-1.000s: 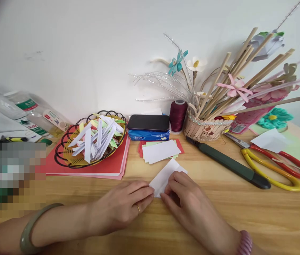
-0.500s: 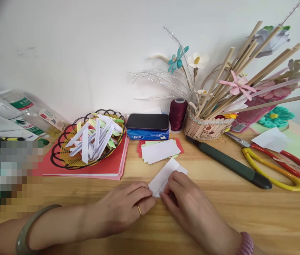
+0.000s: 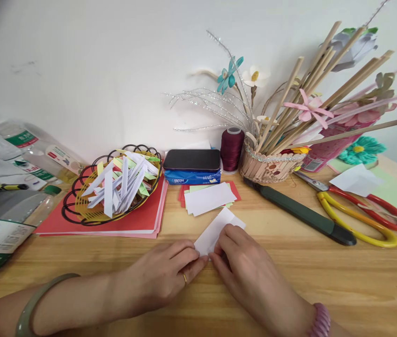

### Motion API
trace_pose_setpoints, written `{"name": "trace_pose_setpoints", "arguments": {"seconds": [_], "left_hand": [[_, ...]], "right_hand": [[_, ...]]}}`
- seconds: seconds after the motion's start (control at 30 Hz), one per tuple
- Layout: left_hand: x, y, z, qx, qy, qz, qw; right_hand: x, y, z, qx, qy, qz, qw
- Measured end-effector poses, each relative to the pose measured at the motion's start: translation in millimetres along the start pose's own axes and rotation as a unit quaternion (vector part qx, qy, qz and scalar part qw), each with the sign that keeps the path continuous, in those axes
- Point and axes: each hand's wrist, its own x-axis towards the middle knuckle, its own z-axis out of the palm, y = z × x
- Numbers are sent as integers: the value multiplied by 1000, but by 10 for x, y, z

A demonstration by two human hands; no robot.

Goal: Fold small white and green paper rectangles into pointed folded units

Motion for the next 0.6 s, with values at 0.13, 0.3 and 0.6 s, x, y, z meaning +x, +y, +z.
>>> {"name": "trace_pose_setpoints", "arguments": {"seconds": [0.13, 0.3, 0.6], "left_hand": [[1, -15, -45, 5, -13, 24, 1000], [-3, 8, 22, -3, -5, -1, 1000], [-20, 20, 115, -6, 27, -32, 999]], "right_hand": [[4, -11, 1, -4, 4, -3, 1000], [8, -22, -4, 4, 4, -1, 1000], [3, 45, -23, -101, 15, -2, 995]]}}
